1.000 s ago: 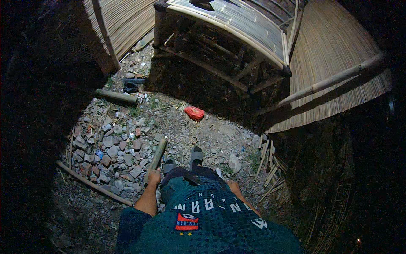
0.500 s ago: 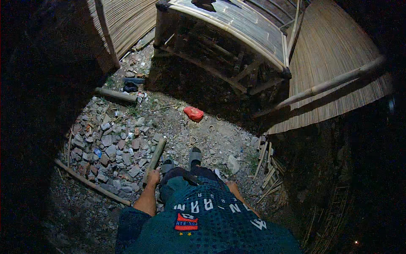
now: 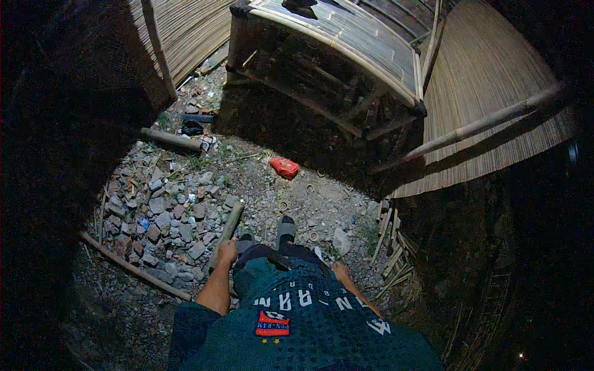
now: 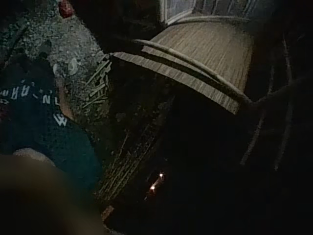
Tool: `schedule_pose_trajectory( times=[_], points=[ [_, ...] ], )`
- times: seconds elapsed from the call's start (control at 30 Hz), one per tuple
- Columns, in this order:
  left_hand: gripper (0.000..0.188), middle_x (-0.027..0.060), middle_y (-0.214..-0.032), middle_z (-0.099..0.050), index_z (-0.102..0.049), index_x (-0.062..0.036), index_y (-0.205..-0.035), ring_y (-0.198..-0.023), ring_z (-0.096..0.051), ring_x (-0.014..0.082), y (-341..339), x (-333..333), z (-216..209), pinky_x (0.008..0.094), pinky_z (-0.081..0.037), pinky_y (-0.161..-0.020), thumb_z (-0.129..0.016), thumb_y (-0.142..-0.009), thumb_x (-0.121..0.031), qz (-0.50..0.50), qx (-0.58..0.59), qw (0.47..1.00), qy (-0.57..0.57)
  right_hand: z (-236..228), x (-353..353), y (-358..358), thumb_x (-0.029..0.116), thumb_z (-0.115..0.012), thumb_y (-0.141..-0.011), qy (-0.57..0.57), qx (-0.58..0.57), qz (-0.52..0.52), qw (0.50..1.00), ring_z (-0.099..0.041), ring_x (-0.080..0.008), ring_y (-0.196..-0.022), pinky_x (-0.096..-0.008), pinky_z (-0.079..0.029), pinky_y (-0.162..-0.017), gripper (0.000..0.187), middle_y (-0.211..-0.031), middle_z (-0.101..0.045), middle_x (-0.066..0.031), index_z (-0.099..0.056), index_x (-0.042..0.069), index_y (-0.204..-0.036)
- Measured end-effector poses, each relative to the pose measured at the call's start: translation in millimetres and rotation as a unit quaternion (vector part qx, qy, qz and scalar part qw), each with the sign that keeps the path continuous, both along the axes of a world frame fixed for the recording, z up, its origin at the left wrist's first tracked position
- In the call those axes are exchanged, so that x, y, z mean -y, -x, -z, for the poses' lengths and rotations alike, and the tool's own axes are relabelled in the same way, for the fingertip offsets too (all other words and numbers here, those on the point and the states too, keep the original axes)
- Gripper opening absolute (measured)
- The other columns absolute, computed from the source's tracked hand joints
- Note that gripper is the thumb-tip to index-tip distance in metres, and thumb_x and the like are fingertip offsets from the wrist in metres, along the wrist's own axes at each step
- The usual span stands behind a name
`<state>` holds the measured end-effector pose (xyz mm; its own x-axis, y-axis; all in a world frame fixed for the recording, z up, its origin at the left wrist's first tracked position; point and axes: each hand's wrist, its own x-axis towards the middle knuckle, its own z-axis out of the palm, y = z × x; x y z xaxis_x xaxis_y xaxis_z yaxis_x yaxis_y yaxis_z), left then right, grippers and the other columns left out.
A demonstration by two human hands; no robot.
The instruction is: The person picks up a hand saw and places it on a bamboo platform. They then lift and reposition a bamboo mat on the platform, adjusting its placement with both hands. The person stands nearby and briefly touches the mat again before the clip ends.
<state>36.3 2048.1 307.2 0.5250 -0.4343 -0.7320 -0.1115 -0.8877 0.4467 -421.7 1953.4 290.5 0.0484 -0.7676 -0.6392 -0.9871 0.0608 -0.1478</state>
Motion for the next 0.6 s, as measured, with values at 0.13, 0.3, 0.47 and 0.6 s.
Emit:
schedule_pose_trajectory(
  times=[0.13,0.3,0.47,0.6],
  points=[
    [0.058,0.0304,-0.112,-0.065,-0.068,0.0044,-0.106,-0.107,-0.061,0.0480,-8,-14,53,0.0530,-0.046,-0.093,-0.040,-0.102,-0.047,0.092,0.041,0.994,0.052,-18,2,-15,0.051,-0.039,-0.101,-0.003,-0.005,0.035,0.999,-0.063,-0.0471,-0.099,-0.0548,-0.048,-0.087,0.058,-0.099,-0.066,-0.0246,-0.067,0.000,-0.094],
    [0.055,0.0294,-0.114,-0.065,-0.066,0.0028,-0.114,-0.108,-0.062,0.0458,-15,-32,76,0.0517,-0.047,-0.094,-0.043,-0.101,-0.046,0.088,-0.026,0.996,0.001,13,0,7,0.047,-0.046,-0.099,-0.019,-0.003,-0.089,0.996,-0.065,-0.0438,-0.095,-0.0534,-0.050,-0.082,0.053,-0.096,-0.067,-0.0239,-0.067,0.000,-0.090],
    [0.053,0.0279,-0.113,-0.067,-0.064,0.0023,-0.118,-0.109,-0.063,0.0433,-3,-59,88,0.0491,-0.048,-0.094,-0.053,-0.097,-0.045,0.000,-0.001,1.000,-0.016,43,-9,32,0.041,-0.047,-0.100,0.035,0.000,-0.082,0.996,-0.062,-0.0400,-0.076,-0.0511,-0.046,-0.070,0.046,-0.080,-0.062,-0.0225,-0.064,0.001,-0.085],
    [0.054,0.0286,-0.115,-0.066,-0.064,0.0013,-0.119,-0.110,-0.063,0.0435,1,-61,78,0.0477,-0.048,-0.096,-0.051,-0.097,-0.046,-0.025,0.003,1.000,-0.004,62,-12,44,0.041,-0.047,-0.101,0.075,0.121,-0.055,0.988,-0.061,-0.0396,-0.073,-0.0498,-0.045,-0.066,0.047,-0.077,-0.062,-0.0207,-0.063,0.001,-0.083]
  ],
)
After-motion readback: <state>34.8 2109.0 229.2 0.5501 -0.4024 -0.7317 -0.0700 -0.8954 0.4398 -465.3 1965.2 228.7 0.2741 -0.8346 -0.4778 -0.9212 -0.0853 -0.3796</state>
